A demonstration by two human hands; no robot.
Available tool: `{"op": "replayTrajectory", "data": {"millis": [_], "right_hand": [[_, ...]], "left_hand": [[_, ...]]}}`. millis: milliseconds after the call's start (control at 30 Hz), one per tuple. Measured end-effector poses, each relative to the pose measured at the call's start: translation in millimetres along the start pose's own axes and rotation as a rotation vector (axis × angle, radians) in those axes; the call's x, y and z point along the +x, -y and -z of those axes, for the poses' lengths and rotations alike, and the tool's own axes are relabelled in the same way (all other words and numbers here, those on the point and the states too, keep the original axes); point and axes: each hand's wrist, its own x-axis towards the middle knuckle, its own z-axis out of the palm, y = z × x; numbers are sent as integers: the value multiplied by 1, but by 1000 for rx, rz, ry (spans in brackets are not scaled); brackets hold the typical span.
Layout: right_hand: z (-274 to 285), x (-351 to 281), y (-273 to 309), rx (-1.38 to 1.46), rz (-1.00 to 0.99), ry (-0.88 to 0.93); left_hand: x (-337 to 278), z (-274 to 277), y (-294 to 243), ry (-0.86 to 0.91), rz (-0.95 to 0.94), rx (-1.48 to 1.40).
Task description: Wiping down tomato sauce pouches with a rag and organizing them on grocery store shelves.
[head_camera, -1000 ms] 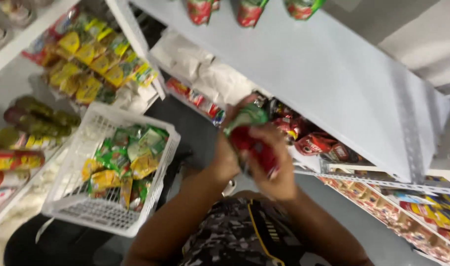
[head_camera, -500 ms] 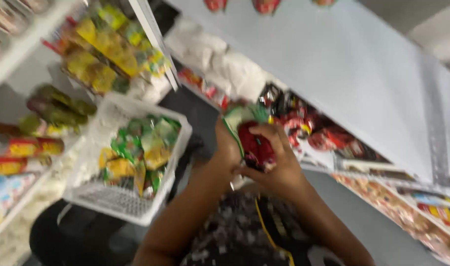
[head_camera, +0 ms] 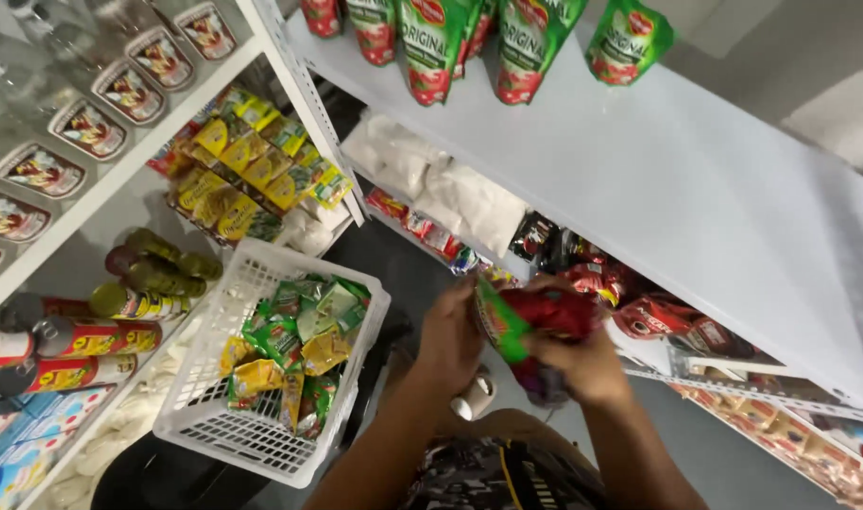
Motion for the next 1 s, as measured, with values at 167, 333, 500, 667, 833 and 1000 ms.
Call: {"op": "replayTrajectory", "data": {"millis": [167, 333, 500, 667, 833, 1000], "right_hand": [[-20, 16, 70, 153, -203, -68], [-18, 36, 69, -138, -388, -390], [-3, 40, 41, -185, 172, -575], [10, 35, 42, -798, 767, -448], [-10, 11, 30, -598, 341, -69], [-31, 16, 39, -1000, 800, 58]], "left_hand": [[-16, -22, 40, -197, 436, -1166], [-10, -28, 52, -308, 888, -2016], [-4, -38, 63, 0, 619, -1991], [-5, -30, 72, 399, 480, -2036], [-14, -62, 111, 391, 512, -2037], [-15, -91, 165, 160, -165, -1155]]}}
